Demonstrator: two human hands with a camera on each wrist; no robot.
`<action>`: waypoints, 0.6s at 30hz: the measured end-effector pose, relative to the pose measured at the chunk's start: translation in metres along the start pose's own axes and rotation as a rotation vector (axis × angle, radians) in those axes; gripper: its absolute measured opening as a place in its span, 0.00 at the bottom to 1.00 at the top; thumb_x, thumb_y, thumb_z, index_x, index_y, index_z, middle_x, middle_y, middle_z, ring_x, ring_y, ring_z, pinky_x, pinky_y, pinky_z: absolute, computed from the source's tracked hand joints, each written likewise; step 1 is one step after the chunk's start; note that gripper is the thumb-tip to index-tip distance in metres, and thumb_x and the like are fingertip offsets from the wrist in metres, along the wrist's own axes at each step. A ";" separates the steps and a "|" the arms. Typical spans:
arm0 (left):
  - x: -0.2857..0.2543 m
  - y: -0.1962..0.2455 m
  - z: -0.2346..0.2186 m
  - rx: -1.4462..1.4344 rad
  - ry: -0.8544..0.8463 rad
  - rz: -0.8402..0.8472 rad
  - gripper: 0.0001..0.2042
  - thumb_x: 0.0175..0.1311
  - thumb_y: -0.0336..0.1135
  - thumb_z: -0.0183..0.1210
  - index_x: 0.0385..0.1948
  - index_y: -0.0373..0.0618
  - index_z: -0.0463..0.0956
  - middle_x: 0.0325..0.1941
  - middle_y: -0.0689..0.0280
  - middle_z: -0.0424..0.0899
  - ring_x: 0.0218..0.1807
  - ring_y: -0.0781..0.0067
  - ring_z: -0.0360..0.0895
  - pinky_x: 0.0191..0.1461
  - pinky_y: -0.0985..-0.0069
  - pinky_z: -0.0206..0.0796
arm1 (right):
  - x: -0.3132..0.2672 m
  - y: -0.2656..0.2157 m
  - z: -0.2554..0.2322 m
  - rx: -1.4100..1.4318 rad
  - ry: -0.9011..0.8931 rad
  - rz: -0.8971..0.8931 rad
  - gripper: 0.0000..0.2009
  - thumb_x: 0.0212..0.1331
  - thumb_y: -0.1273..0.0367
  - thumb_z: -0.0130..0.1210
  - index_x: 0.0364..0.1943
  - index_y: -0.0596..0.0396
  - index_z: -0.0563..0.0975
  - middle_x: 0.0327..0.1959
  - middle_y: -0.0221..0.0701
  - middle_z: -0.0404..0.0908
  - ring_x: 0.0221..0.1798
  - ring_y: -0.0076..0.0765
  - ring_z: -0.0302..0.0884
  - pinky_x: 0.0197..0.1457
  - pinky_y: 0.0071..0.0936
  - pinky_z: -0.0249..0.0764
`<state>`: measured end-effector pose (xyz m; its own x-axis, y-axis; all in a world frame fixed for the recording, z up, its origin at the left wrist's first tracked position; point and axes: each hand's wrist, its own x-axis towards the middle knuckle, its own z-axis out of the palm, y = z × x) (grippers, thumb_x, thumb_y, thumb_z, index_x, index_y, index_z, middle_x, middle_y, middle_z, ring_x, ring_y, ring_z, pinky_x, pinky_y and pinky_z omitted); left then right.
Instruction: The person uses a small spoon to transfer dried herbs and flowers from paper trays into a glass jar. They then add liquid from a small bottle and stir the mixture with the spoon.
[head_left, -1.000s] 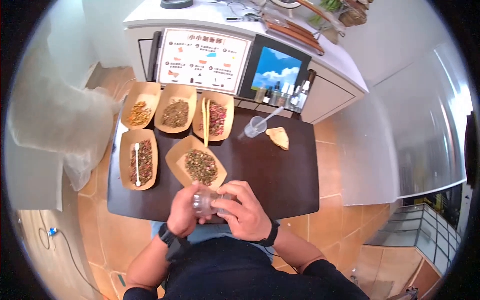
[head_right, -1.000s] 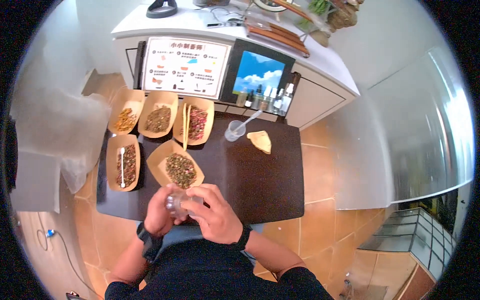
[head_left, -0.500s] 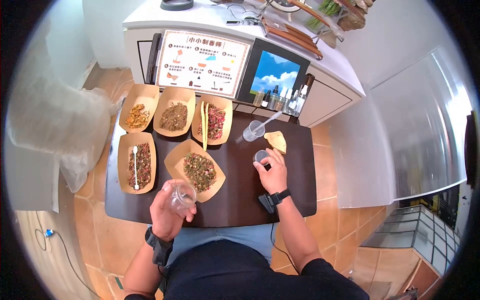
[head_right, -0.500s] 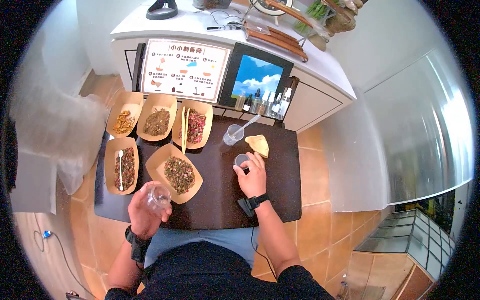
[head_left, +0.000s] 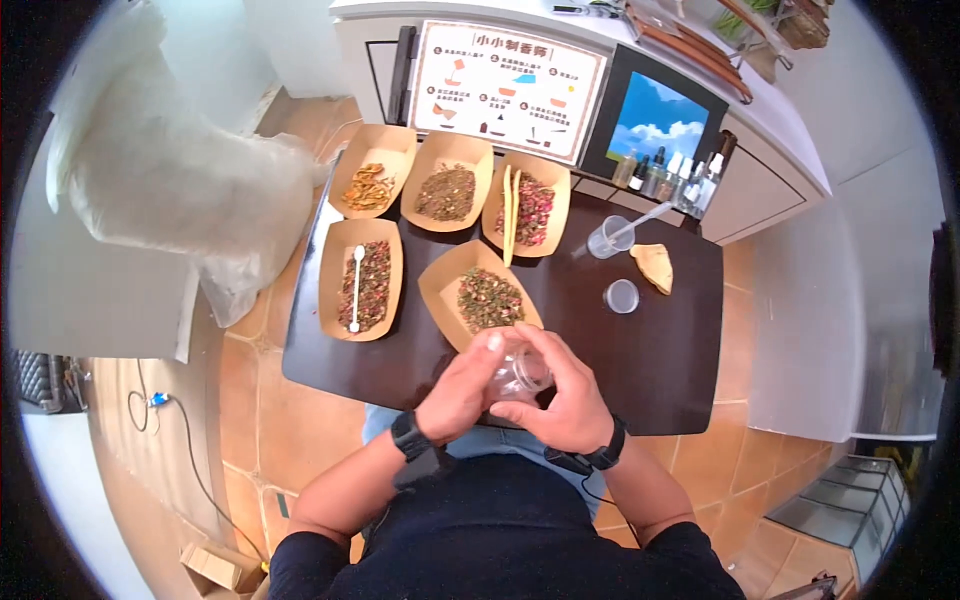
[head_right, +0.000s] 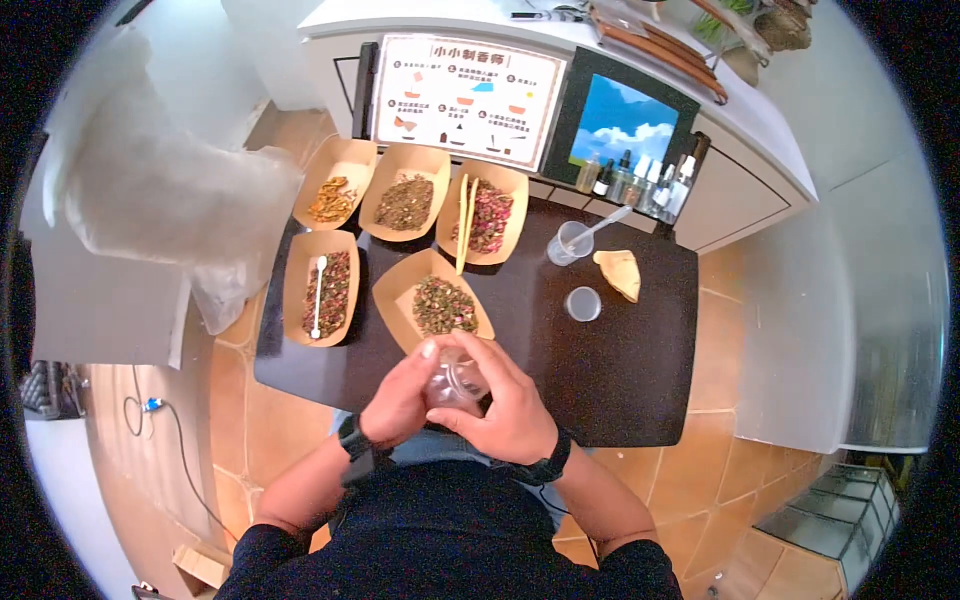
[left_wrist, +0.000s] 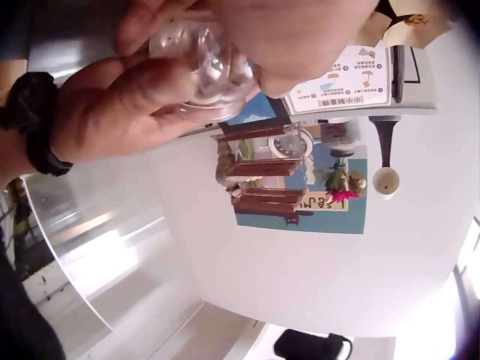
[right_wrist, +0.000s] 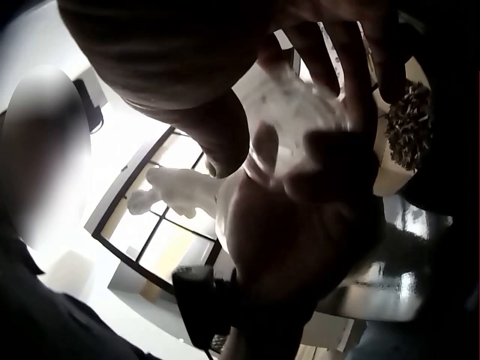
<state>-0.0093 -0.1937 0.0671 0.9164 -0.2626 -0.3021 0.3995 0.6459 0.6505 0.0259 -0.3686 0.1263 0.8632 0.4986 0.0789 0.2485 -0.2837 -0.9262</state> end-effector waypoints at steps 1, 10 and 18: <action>0.001 -0.001 0.002 0.012 0.030 0.007 0.29 0.88 0.57 0.46 0.72 0.40 0.64 0.55 0.56 0.85 0.53 0.67 0.87 0.54 0.70 0.82 | 0.003 -0.001 -0.001 0.014 -0.008 -0.007 0.37 0.52 0.67 0.81 0.68 0.59 0.76 0.65 0.45 0.82 0.67 0.48 0.82 0.70 0.42 0.78; -0.027 0.032 -0.037 0.250 0.508 -0.080 0.20 0.84 0.48 0.53 0.26 0.49 0.71 0.18 0.68 0.73 0.14 0.73 0.72 0.17 0.76 0.58 | 0.012 0.058 -0.044 -0.563 0.171 0.061 0.42 0.48 0.74 0.79 0.73 0.56 0.73 0.69 0.49 0.76 0.72 0.61 0.74 0.76 0.49 0.71; -0.026 0.018 -0.051 0.235 0.662 0.041 0.13 0.79 0.38 0.62 0.31 0.48 0.72 0.21 0.69 0.77 0.16 0.75 0.75 0.18 0.76 0.63 | 0.025 0.080 -0.033 -0.561 0.157 0.085 0.47 0.47 0.79 0.76 0.78 0.57 0.67 0.75 0.50 0.71 0.77 0.63 0.69 0.80 0.48 0.68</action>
<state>-0.0274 -0.1384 0.0508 0.7534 0.2986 -0.5858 0.4277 0.4541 0.7816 0.0817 -0.4061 0.0667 0.9344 0.3402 0.1060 0.3332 -0.7290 -0.5979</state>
